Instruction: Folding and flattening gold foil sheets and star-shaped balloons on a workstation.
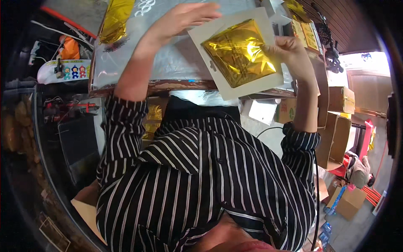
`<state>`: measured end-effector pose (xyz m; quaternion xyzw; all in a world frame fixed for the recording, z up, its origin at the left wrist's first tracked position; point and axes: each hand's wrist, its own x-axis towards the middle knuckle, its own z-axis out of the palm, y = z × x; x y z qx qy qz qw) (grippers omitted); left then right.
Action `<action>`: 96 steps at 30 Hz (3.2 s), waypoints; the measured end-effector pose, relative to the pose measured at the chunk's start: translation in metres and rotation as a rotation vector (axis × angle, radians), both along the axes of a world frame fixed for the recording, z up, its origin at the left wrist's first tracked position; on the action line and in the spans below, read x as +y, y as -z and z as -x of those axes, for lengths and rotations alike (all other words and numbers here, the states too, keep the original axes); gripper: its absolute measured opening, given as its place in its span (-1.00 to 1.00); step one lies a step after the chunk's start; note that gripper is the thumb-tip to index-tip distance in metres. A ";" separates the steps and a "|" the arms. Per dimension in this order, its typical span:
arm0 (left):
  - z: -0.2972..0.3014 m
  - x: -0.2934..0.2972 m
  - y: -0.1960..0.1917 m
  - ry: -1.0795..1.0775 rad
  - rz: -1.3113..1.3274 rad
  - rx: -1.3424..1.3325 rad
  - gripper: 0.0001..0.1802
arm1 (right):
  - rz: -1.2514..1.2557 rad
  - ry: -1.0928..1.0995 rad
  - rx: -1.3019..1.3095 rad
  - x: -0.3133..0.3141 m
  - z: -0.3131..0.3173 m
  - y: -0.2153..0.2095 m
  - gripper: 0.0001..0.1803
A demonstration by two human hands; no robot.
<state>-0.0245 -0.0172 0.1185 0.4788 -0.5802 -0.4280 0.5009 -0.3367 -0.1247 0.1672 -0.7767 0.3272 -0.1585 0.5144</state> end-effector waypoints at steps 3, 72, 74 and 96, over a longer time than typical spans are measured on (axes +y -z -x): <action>0.028 -0.030 -0.014 0.221 -0.068 -0.157 -0.38 | 0.033 -0.090 0.087 -0.002 -0.006 -0.019 -0.74; 0.082 0.019 0.056 -0.439 0.168 0.121 -0.54 | 0.460 0.363 -0.549 0.032 -0.005 0.098 -0.08; 0.079 0.022 0.057 -0.426 0.088 0.035 -0.54 | 0.935 0.484 -0.353 0.046 -0.001 0.084 0.03; 0.080 0.028 0.056 -0.385 0.169 0.017 -0.64 | 1.194 0.121 0.263 0.075 -0.036 0.056 -0.60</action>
